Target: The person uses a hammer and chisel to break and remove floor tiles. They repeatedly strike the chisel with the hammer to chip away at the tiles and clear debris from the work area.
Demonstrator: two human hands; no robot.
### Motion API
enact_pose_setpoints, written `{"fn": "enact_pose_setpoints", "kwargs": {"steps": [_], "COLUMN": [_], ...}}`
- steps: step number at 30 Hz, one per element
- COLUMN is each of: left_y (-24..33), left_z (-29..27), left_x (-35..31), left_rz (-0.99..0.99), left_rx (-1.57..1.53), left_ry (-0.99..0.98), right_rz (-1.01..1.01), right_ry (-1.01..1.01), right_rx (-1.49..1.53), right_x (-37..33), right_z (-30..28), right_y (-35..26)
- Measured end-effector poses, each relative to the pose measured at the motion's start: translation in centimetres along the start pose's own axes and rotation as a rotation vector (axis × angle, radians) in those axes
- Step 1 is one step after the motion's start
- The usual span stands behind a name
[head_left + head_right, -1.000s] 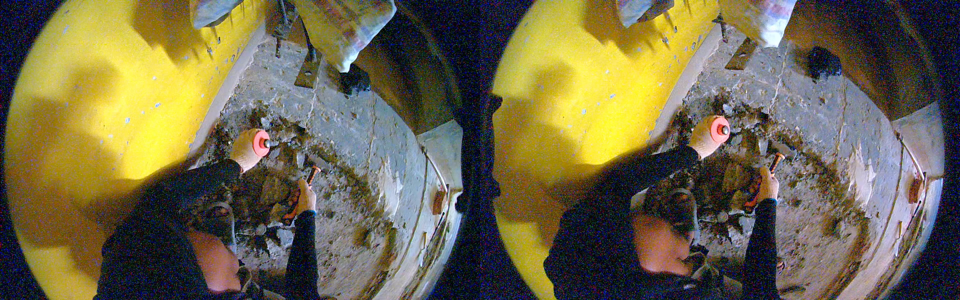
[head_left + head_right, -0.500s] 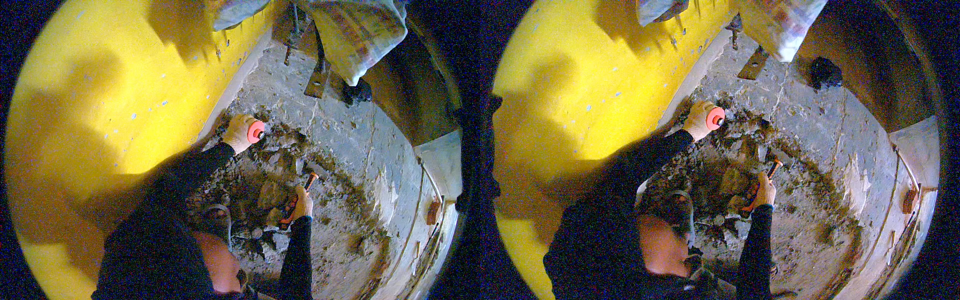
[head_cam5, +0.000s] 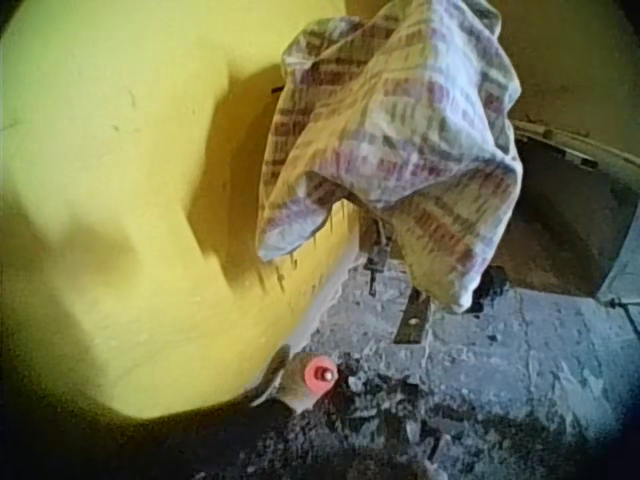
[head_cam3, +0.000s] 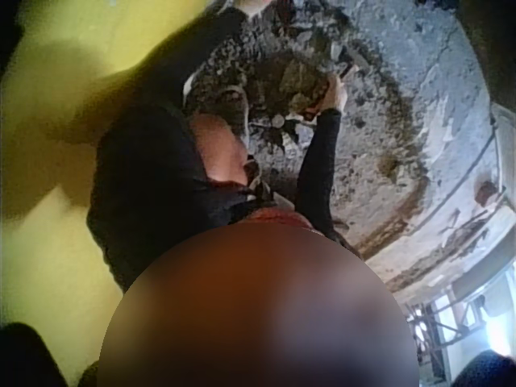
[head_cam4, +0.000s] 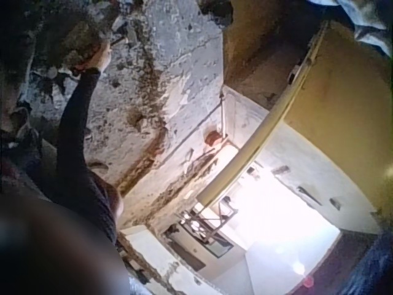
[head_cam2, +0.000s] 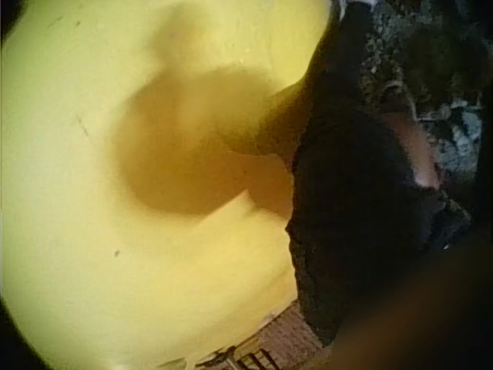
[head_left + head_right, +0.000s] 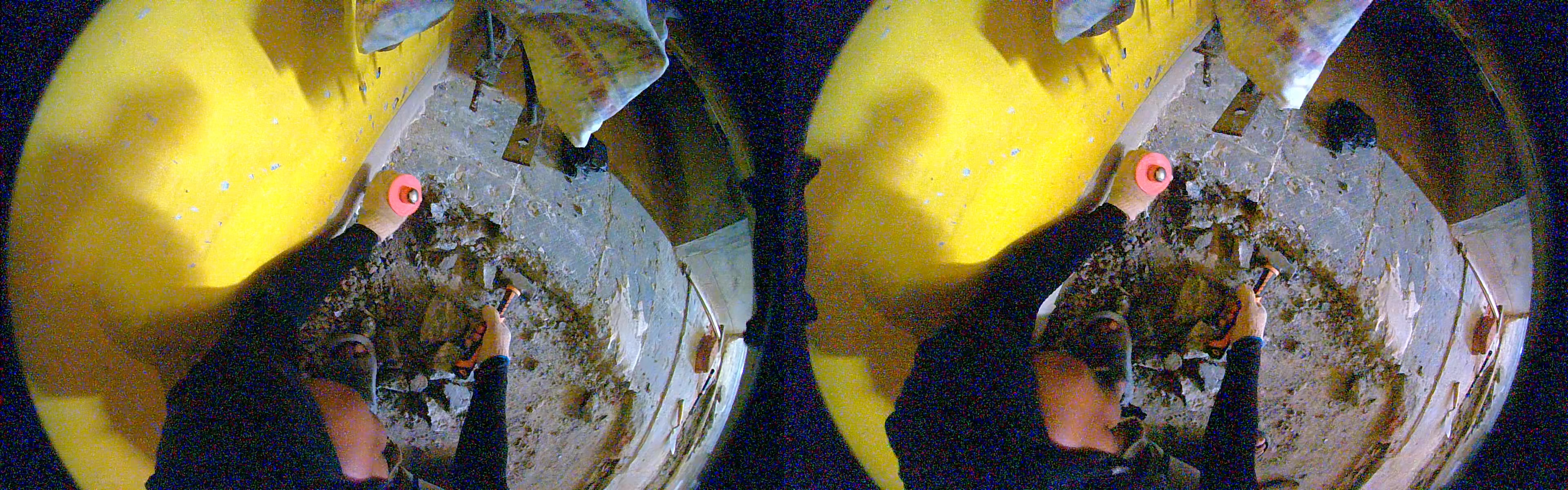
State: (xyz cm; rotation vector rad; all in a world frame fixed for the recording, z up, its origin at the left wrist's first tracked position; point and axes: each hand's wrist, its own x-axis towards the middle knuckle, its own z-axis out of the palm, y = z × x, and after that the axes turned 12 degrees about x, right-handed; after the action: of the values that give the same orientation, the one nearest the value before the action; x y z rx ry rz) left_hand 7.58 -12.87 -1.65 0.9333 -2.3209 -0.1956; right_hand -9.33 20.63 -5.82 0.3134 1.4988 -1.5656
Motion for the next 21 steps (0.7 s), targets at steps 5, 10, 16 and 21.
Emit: {"fn": "enact_pose_setpoints", "kwargs": {"steps": [5,10,16,21], "left_y": [-1.9,-2.5,-3.0,-2.1], "left_z": [1.0,1.2,1.1,1.1], "left_x": [-0.2,0.1,0.4,0.3], "left_rz": [-0.252,-0.364,-0.311,-0.427], "left_rx": [-0.171,-0.185,-0.068,-0.084], "left_ry": [0.072,0.016,0.027,0.06], "right_rz": [0.028,0.049,0.097,0.191], "right_ry": [0.043,0.004,-0.287,-0.493], "right_rx": [-0.054,-0.049,0.372,0.812], "right_x": [-0.9,-1.5,-0.8,-0.5], "right_z": [0.6,0.5,-0.1,0.9], "right_y": [-0.6,-1.1,-0.6,-1.2]}}
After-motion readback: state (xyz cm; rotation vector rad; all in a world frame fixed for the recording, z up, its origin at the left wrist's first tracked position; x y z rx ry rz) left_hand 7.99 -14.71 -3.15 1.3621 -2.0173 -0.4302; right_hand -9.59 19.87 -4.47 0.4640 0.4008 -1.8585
